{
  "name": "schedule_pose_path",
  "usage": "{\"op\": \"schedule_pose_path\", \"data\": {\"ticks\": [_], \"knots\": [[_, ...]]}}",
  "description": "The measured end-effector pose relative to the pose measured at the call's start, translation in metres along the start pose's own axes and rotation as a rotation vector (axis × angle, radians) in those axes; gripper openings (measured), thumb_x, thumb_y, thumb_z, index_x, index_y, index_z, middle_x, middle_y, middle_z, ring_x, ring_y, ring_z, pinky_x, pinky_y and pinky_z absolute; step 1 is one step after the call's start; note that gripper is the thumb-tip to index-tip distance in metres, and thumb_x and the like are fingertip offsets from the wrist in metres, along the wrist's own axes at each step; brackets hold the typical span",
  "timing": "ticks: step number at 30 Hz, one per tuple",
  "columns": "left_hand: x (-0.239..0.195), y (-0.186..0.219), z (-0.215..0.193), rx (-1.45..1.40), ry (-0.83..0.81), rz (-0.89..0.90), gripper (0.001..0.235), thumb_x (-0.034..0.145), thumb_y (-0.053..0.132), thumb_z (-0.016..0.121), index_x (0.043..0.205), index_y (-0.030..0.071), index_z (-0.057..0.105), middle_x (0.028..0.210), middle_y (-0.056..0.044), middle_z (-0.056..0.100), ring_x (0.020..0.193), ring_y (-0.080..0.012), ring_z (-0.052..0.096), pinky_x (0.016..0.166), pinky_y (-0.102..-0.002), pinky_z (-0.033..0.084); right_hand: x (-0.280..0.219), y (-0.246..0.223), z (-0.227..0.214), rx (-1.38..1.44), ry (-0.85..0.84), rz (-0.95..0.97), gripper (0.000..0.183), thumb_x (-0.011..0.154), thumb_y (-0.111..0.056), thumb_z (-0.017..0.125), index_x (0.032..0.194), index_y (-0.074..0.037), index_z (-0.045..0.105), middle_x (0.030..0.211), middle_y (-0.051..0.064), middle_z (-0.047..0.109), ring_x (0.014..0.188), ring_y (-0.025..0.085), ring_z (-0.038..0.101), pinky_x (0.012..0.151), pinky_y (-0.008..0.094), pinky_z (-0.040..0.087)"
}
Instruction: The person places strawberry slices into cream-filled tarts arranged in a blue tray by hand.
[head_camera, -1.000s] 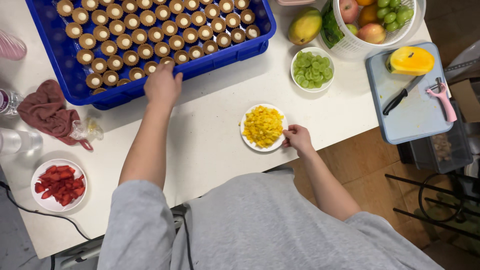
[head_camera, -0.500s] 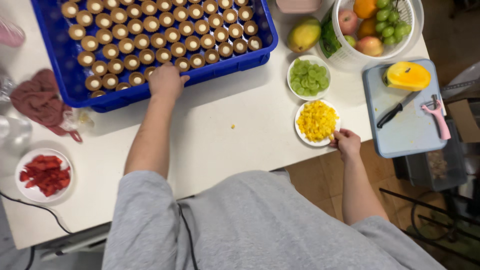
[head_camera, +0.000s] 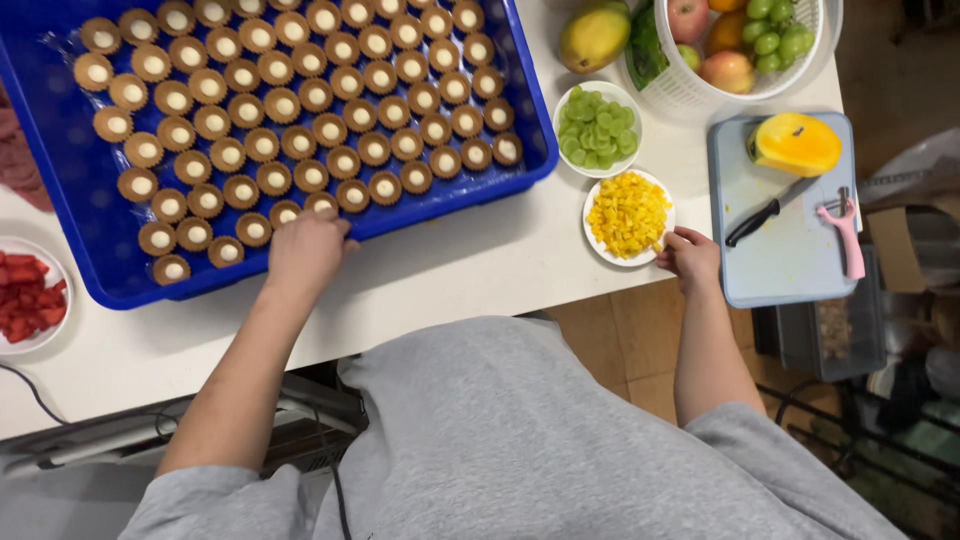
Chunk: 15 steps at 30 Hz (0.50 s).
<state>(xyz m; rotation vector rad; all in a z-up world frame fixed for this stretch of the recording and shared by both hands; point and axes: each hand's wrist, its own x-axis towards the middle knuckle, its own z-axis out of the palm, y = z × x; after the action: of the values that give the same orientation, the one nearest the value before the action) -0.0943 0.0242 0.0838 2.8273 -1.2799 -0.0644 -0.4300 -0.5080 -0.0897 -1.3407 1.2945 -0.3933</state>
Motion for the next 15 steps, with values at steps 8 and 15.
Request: {"op": "schedule_pose_path", "data": {"ticks": [8,15], "knots": [[-0.045,0.027,0.007,-0.049,-0.015,0.071,0.016,0.074,0.021,0.078,0.084,0.010,0.076,0.090,-0.004,0.070,0.096,-0.0269,0.067,0.078,-0.043,0.057,-0.034,-0.073,0.017,0.053,0.139,-0.429,0.028,0.098,-0.010,0.068,0.124,0.000,0.065,0.100,0.006,0.068,0.061,0.015,0.066,0.045,0.027,0.045],[-0.088,0.050,0.029,-0.172,0.043,0.098,0.010,0.071,0.017,0.075,0.079,0.012,0.076,0.086,-0.004,0.069,0.094,-0.0263,0.065,0.081,-0.042,0.055,-0.112,-0.146,0.120,0.252,-0.356,-0.667,0.018,0.109,-0.005,0.063,0.126,0.001,0.064,0.102,0.011,0.070,0.065,0.013,0.061,0.056,0.025,0.048]]}}
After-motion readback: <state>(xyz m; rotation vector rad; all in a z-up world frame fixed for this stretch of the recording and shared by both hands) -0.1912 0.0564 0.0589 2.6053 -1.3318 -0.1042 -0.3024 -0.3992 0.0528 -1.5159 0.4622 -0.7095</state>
